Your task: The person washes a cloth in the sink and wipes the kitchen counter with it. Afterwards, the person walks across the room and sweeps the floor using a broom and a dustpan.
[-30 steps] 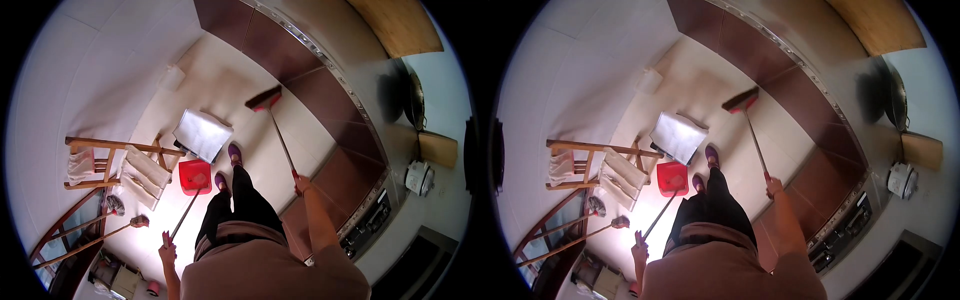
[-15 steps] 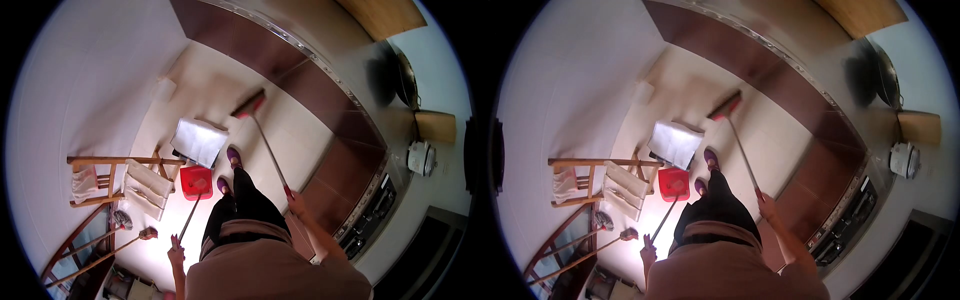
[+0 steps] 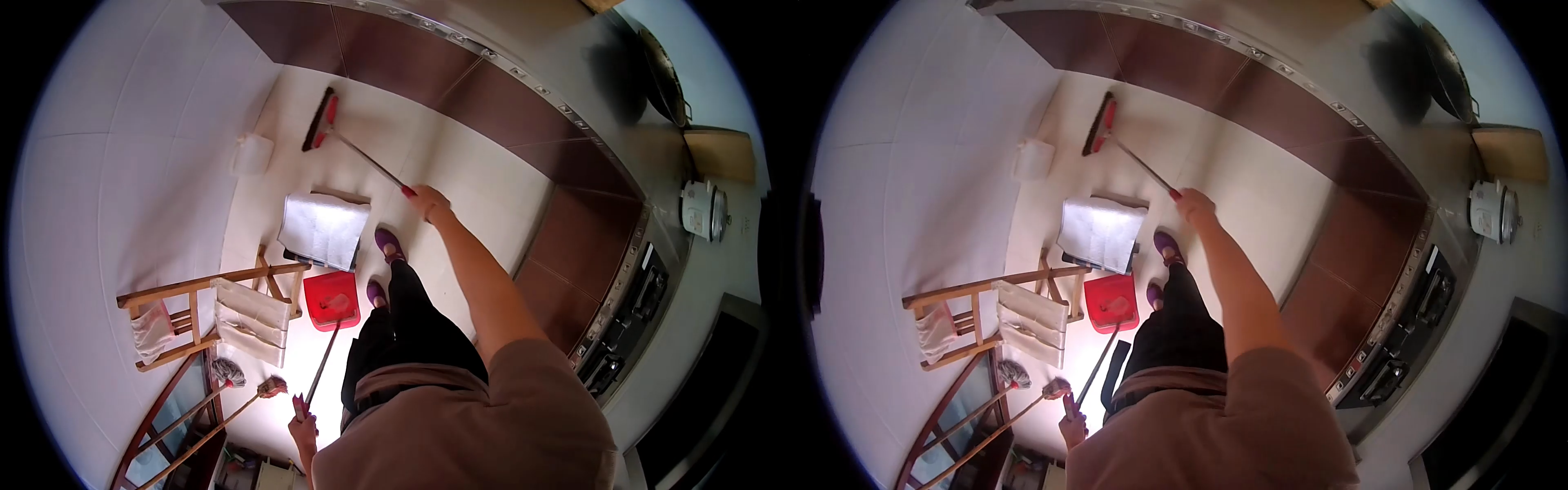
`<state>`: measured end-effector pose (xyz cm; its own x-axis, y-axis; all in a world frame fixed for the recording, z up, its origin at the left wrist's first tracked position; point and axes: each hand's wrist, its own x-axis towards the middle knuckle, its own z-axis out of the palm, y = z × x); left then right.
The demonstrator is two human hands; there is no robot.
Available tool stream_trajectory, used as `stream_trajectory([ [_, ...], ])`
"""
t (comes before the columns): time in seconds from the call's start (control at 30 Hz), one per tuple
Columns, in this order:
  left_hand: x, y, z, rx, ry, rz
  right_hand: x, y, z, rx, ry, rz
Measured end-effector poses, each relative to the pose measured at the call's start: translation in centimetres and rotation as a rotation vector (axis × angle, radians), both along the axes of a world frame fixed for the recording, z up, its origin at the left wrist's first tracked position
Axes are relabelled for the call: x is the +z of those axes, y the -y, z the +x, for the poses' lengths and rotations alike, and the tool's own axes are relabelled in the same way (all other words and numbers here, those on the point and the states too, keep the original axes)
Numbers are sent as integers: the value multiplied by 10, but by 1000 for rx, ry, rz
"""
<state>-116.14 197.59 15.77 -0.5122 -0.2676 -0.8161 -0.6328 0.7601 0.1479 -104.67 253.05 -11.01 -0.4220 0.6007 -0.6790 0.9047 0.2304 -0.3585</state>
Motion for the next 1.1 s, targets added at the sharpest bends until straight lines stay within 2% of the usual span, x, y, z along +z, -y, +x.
stream_trajectory([
  [0.07,-7,5,-3,-26,4,26,49,15,41,-220,73,-162],
  [0.13,-17,18,-6,-55,8,50,31,45,110,-327,54,-109],
  [0.2,-30,35,-9,-204,10,39,73,73,150,-572,100,-173],
  [0.3,-30,46,-13,-154,3,188,95,111,205,-790,171,-218],
  [0.33,-28,45,-13,-147,-12,286,100,124,221,-860,181,-233],
  [0.37,-23,45,-14,-266,-6,260,103,137,235,-940,218,-277],
  [0.4,-25,50,-13,-276,-12,266,99,151,250,-948,208,-275],
  [0.5,-39,79,-16,-333,37,220,79,209,295,-1275,123,-309],
  [0.6,-31,77,-16,-488,53,176,70,284,346,-1334,100,-340],
  [0.67,-32,78,-16,-551,33,208,86,340,367,-1378,125,-392],
  [0.73,-49,92,-21,-652,25,240,133,389,367,-1438,86,-426],
  [0.77,-52,90,-22,-689,35,228,138,417,377,-1430,114,-426],
  [0.8,-45,80,-19,-701,39,234,143,444,387,-1420,143,-426],
  [0.87,-24,53,-11,-677,117,227,161,488,393,-1565,64,-401],
  [0.9,-24,47,-8,-696,112,216,165,511,398,-1518,39,-370],
  [1.0,-11,18,6,-670,151,237,186,547,396,-1473,-36,-285],
  [1.1,-13,-3,17,-692,187,258,206,534,380,-1420,-73,-226],
])
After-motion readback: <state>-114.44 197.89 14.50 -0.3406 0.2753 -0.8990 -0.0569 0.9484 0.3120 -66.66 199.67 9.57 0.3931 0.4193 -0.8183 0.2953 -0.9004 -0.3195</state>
